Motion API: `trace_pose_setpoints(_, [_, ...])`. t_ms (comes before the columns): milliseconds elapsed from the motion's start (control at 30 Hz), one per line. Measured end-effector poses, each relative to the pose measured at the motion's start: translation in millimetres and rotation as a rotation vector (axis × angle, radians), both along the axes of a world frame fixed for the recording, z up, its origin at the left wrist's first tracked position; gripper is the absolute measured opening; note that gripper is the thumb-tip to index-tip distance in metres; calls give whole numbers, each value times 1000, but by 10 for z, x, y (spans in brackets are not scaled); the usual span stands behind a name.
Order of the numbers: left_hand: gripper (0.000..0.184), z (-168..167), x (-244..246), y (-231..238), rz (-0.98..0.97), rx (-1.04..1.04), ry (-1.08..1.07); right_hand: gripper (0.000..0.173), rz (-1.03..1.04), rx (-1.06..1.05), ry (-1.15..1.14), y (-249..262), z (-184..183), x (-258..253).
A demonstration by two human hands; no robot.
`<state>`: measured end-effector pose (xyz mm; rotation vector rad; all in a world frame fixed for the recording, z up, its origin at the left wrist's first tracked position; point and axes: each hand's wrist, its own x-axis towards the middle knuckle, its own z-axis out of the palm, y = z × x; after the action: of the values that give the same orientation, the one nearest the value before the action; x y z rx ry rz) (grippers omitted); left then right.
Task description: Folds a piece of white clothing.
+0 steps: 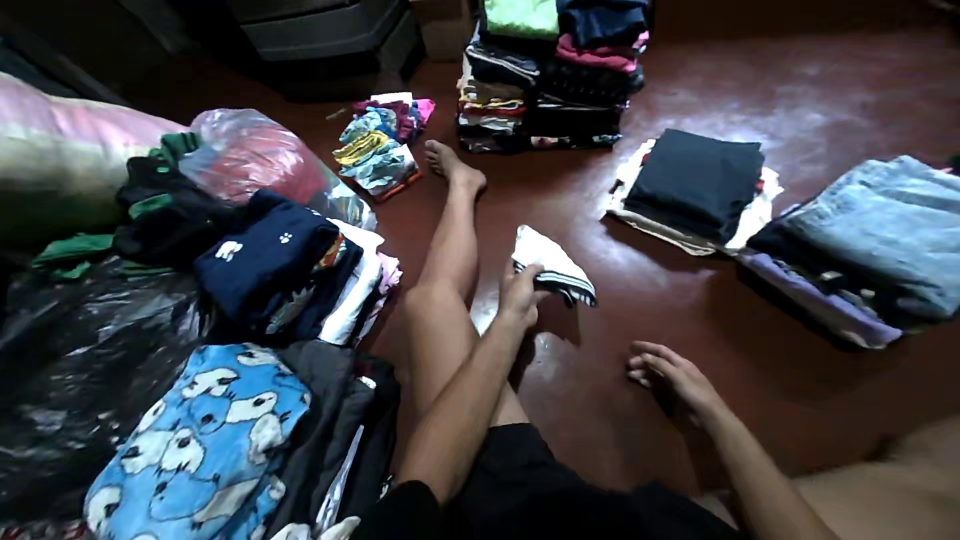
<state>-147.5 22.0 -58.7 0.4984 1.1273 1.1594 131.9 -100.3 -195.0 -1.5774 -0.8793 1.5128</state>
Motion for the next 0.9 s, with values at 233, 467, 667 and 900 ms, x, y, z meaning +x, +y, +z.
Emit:
trace_pose_setpoints(233, [47, 462, -1086, 756, 337, 168, 91, 33, -52, -55, -43, -17, -12, 50])
trace_pose_setpoints(467, [51, 70, -1868, 1318, 595, 11, -66, 32, -53, -63, -66, -50, -44, 36])
trace_pose_setpoints(667, [49, -340, -2265, 1842, 721, 164, -254, 35, -57, -44, -96, -103, -62, 70])
trace_pose_setpoints(900, [48, 35, -1798, 1233, 494, -296, 9, 32, -68, -46, -119, -114, 2, 22])
